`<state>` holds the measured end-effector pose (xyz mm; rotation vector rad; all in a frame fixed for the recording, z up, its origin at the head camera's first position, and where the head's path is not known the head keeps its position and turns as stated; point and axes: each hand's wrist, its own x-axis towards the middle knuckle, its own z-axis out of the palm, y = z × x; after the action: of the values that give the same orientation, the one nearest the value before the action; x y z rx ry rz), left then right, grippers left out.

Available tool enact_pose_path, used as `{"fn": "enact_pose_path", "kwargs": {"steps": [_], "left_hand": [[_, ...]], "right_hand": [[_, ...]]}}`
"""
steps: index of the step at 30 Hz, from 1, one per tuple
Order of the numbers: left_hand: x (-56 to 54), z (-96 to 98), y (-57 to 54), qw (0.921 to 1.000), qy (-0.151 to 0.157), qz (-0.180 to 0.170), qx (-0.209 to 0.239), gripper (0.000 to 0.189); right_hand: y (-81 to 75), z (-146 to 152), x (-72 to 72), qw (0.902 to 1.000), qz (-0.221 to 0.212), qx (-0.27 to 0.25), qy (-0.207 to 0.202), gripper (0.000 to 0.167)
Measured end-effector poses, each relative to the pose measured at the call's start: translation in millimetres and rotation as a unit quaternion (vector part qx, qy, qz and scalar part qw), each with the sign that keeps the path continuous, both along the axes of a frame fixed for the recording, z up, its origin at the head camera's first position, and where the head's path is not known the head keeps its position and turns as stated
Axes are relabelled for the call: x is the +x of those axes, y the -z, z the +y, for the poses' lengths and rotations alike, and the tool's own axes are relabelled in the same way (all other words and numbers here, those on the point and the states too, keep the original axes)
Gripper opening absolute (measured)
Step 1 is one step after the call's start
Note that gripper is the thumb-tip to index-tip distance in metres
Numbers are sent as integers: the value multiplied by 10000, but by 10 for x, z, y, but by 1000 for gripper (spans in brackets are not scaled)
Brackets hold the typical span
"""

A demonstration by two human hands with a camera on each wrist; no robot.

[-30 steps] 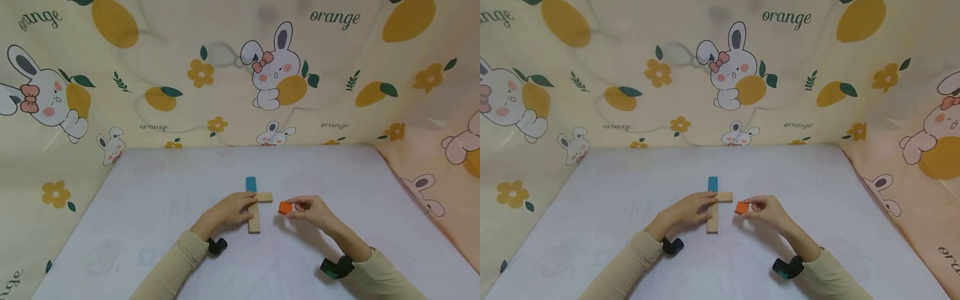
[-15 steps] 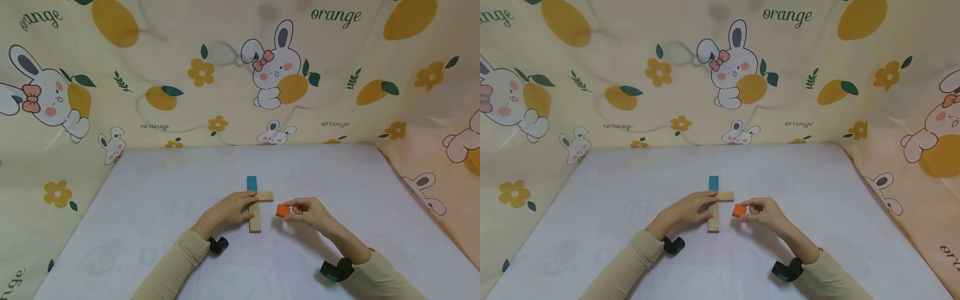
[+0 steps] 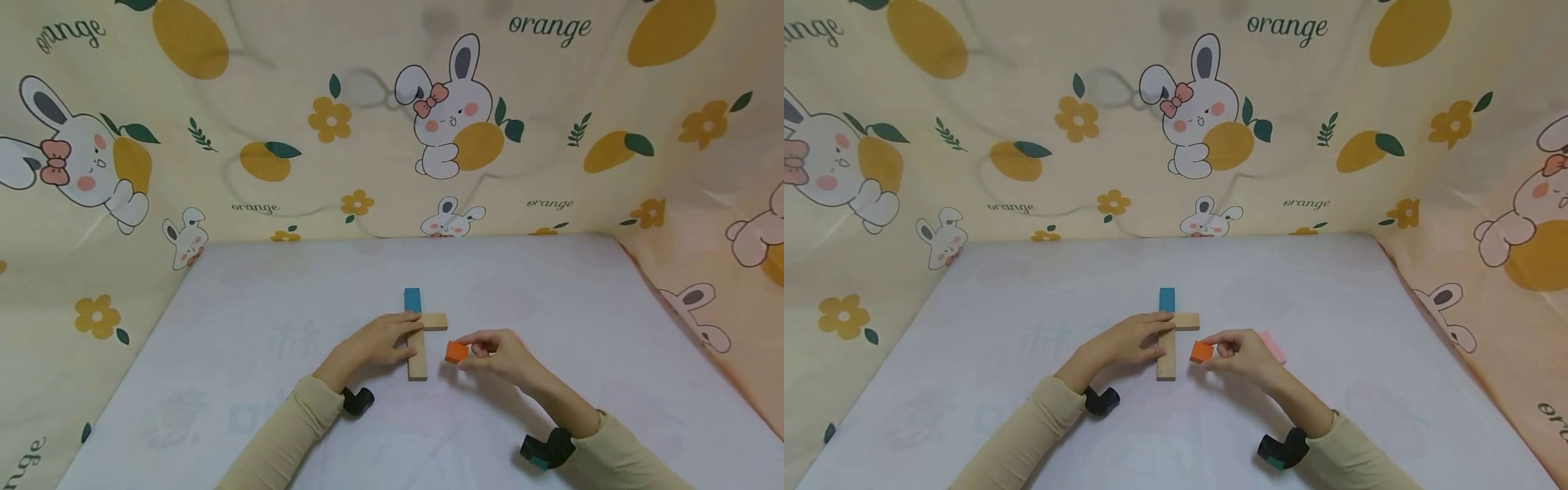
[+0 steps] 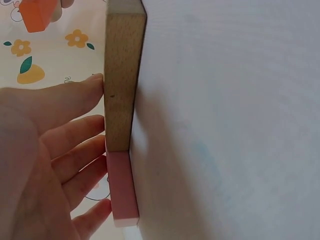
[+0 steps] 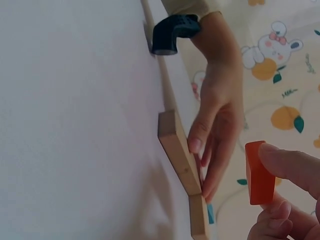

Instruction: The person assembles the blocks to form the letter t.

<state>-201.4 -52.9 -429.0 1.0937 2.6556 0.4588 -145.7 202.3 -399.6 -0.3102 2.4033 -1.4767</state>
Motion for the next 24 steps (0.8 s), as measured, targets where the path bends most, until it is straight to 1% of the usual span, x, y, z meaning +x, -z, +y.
{"fn": "enact_pose_path", "kwargs": {"steps": [8,13,17,22,24], "left_hand": [[-9,10,16,9999,-72,0,-107,54],[-11,4,21,10000,-44,-41,-60,54],[-7,-1,16,10000,-39,-72,-48,54],[-12,1,21,9999,-36,-66,-78,54],[-14,3,22,10000,-40,-44,-75,54]], "right_hand": [[68,-56,18,9998,-3,-35,-200,40],[68,-79,25,9996,47,-73,-284,40],[89,-102,32,9994,90,0,-348,40],[114,-132,53,9989,63,70,-450,43],[126,-141,61,9987,26,-11,-510,43]]}}
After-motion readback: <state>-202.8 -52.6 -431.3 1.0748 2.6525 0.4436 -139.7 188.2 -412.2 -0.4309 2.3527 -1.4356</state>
